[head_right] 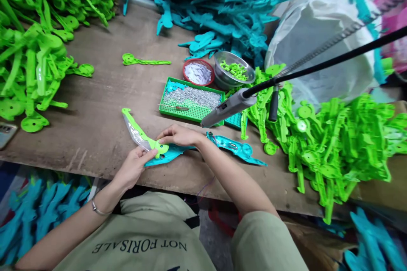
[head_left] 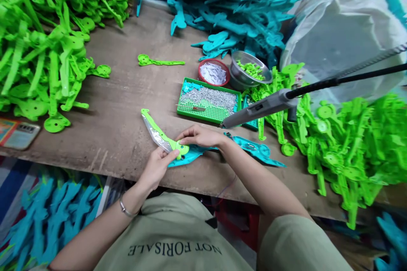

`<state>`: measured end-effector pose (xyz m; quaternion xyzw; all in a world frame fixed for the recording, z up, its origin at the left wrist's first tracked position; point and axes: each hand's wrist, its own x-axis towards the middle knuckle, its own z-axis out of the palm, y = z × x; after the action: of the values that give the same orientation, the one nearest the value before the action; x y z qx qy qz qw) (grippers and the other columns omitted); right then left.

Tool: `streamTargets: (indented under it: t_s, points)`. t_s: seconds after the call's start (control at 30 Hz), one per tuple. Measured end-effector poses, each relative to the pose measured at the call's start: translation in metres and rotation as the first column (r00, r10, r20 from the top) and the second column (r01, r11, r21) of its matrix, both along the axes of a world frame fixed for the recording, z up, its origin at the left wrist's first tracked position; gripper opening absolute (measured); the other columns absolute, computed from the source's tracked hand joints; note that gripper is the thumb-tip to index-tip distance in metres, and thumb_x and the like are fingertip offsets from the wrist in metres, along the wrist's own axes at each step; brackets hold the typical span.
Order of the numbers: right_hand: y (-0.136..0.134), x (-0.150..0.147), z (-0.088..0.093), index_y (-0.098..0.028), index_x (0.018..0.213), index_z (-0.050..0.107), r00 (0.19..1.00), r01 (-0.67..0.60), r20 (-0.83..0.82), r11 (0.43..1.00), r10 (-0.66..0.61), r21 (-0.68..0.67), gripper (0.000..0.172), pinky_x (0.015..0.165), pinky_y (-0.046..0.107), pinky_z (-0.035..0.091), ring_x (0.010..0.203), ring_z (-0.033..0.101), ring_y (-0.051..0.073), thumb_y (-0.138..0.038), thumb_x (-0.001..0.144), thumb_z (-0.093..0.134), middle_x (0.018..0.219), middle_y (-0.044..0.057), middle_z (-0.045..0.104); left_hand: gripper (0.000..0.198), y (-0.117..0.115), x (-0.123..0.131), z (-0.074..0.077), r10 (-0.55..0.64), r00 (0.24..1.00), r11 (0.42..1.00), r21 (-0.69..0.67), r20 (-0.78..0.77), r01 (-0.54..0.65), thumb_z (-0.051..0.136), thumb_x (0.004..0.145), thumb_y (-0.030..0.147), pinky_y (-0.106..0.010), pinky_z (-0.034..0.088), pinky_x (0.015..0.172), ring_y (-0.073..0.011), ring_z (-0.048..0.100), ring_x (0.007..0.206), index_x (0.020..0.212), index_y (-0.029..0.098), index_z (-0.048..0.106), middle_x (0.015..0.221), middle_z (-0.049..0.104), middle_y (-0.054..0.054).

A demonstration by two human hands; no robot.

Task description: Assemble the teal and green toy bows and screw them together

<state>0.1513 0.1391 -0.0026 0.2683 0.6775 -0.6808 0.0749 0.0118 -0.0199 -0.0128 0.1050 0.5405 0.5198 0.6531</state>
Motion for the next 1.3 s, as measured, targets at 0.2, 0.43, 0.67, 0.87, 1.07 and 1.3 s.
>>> streamTargets:
  t_s: [0.2,0.43,0.67,0.87,1.07,1.3]
  points:
    - [-0.018,0.01,0.003,-0.016,0.097,0.078,0.99,0.143,-0.082,0.884,-0.118,0.446,0.02,0.084,0.033,0.054,0.09,0.07,0.019,-0.025,0.09,0.062,0.098,0.006,0.079,0.063,0.0,0.004,-0.003,-0.052,0.996,0.997,-0.065,-0.073,0.047,0.094,0.051,0.053,-0.029,0.058,0.077,-0.0154,0.07,0.078,0.093,0.015,0.066,0.077,0.073,-0.001]
    - [-0.065,0.041,0.014,-0.028,0.109,0.062,0.532,0.765,-0.819,-0.293,-0.215,0.573,0.031,0.071,0.035,0.055,0.082,0.064,0.018,-0.013,0.082,0.07,0.091,0.002,0.063,0.064,0.001,0.001,0.002,-0.123,0.988,0.99,-0.085,-0.092,0.115,0.086,0.055,0.065,-0.034,0.06,0.081,-0.019,0.07,0.086,0.089,0.016,0.065,0.082,0.072,-0.003]
    - [-0.03,0.062,0.024,-0.03,0.127,0.05,0.19,0.928,-0.718,-0.118,-0.669,0.355,0.06,0.09,0.043,0.056,0.106,0.065,0.023,-0.037,0.075,0.08,0.118,0.007,0.063,0.068,-0.013,-0.019,0.001,-0.205,0.951,0.976,-0.115,-0.231,0.183,0.083,0.059,0.064,-0.038,0.061,0.083,-0.0218,0.071,0.089,0.1,0.016,0.059,0.084,0.073,-0.004]
    - [0.004,0.049,0.044,-0.025,0.102,0.066,0.233,0.972,-0.692,0.183,-0.683,0.147,0.03,0.078,0.04,0.056,0.081,0.068,0.02,-0.037,0.075,0.068,0.08,0.0,0.069,0.052,-0.031,-0.005,-0.016,-0.099,0.899,0.988,0.062,-0.427,0.139,0.074,0.078,0.049,-0.036,0.062,0.081,-0.0196,0.073,0.09,0.108,0.021,0.043,0.095,0.071,-0.005]
    - [0.046,0.017,0.028,-0.024,0.097,0.064,0.15,0.989,-0.77,0.087,-0.62,0.123,0.026,0.055,0.031,0.046,0.048,0.052,0.012,-0.041,0.077,0.068,0.056,-0.007,0.049,0.068,-0.029,0.002,-0.013,-0.181,0.728,0.921,0.145,-0.662,0.361,0.067,0.087,0.037,-0.024,0.06,0.062,-0.0125,0.07,0.073,0.144,0.025,0.035,0.1,0.065,-0.002]
    - [0.067,0.007,-0.001,-0.024,0.094,0.059,0.154,0.987,-0.764,0.06,-0.627,0.15,0.023,0.052,0.031,0.047,0.047,0.053,0.012,-0.04,0.078,0.064,0.056,-0.008,0.045,0.058,-0.012,-0.004,-0.014,-0.174,0.628,0.877,0.171,-0.758,0.45,0.069,0.085,0.033,-0.02,0.058,0.053,-0.0121,0.065,0.062,0.14,0.022,0.054,0.084,0.068,0.0]
